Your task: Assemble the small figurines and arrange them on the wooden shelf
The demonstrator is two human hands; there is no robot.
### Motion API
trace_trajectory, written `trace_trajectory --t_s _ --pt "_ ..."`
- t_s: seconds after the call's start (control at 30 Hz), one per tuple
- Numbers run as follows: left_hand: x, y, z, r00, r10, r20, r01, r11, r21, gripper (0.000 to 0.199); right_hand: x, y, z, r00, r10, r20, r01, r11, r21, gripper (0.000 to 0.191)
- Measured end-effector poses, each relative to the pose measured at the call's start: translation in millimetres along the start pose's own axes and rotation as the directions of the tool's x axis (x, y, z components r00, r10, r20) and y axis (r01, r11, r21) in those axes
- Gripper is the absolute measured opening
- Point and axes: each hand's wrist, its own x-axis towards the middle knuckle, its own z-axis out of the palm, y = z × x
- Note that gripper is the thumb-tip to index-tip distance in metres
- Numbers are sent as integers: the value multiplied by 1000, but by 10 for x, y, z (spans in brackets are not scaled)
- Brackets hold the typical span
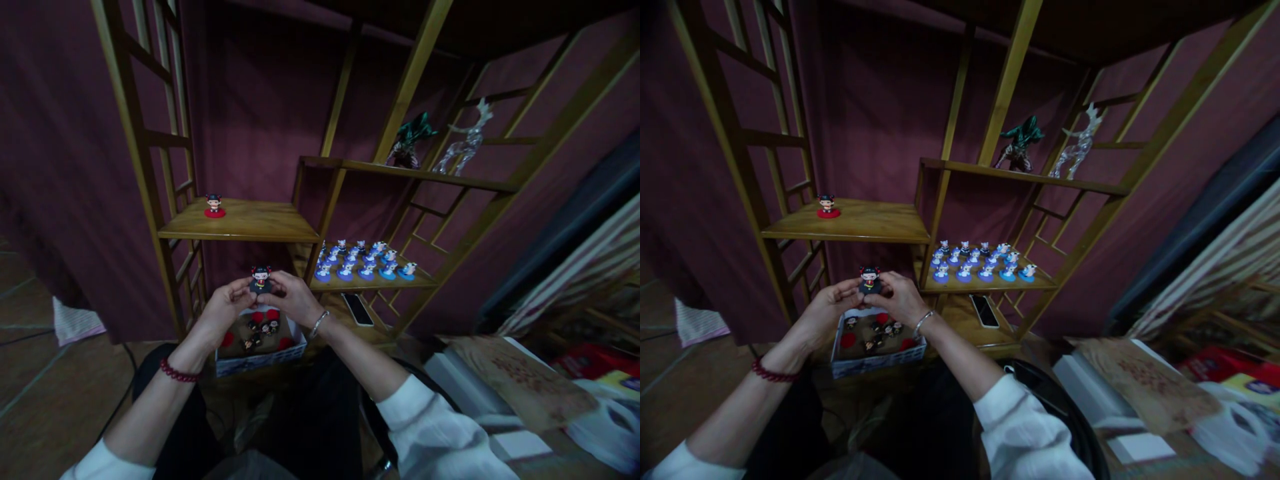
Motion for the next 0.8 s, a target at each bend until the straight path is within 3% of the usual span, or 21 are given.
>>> trace_trajectory --t_s 0.4,0.8 --pt "-65 332 107 1000 18 -17 -17 1000 11 56 110 -280 -260 998 -55 24 54 998 7 35" --pt "60 752 113 962 271 -9 -267 953 142 46 457 -593 -539 997 -79 6 79 997 9 38"
